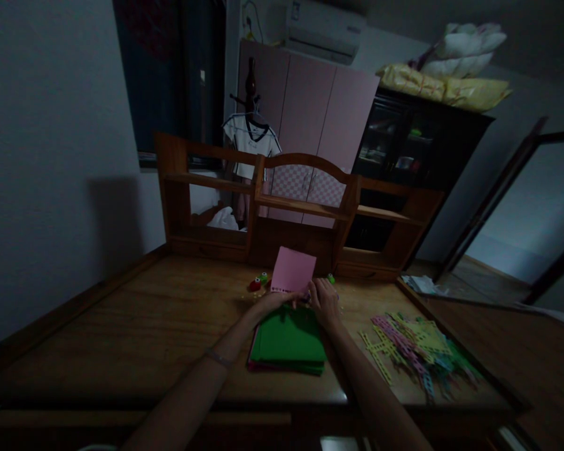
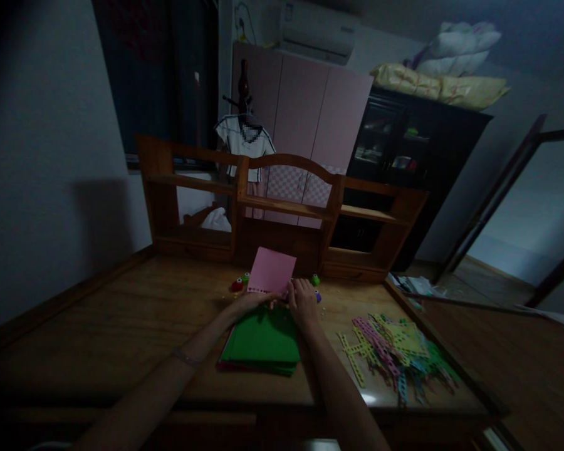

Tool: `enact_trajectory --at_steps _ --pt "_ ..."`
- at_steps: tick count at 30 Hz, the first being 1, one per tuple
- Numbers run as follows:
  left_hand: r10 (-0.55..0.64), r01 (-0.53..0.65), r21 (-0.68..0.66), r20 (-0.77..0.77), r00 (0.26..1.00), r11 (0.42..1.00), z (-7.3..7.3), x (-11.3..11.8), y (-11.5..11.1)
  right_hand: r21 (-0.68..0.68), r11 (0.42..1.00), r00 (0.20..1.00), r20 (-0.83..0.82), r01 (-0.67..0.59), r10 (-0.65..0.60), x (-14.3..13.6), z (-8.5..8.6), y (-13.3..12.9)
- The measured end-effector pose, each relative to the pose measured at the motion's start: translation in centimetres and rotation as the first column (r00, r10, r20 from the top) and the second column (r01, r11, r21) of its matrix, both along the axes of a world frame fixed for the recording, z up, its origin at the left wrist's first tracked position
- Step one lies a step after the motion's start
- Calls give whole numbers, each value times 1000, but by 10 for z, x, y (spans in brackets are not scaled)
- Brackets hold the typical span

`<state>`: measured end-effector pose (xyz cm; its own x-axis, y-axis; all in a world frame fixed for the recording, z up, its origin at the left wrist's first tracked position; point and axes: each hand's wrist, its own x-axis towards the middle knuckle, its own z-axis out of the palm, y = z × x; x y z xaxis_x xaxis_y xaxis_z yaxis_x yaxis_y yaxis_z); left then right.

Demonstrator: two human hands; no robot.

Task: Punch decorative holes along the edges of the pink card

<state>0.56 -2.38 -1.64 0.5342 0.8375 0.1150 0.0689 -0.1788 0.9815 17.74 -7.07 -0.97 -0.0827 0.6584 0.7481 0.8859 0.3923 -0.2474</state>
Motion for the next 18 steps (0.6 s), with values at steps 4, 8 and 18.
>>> enact_trajectory --at_steps 4,8,18 --pt "-64 65 -19 36 997 998 -5 -2 1 27 999 999 -27 -18 19 -3 -2 3" --pt "-34 34 45 1 999 998 -4 -5 0 36 999 998 -55 9 -7 -5 -5 4" --pt "-20 21 107 -8 1000 994 2 -4 2 52 998 995 -100 18 -12 2 -4 4"
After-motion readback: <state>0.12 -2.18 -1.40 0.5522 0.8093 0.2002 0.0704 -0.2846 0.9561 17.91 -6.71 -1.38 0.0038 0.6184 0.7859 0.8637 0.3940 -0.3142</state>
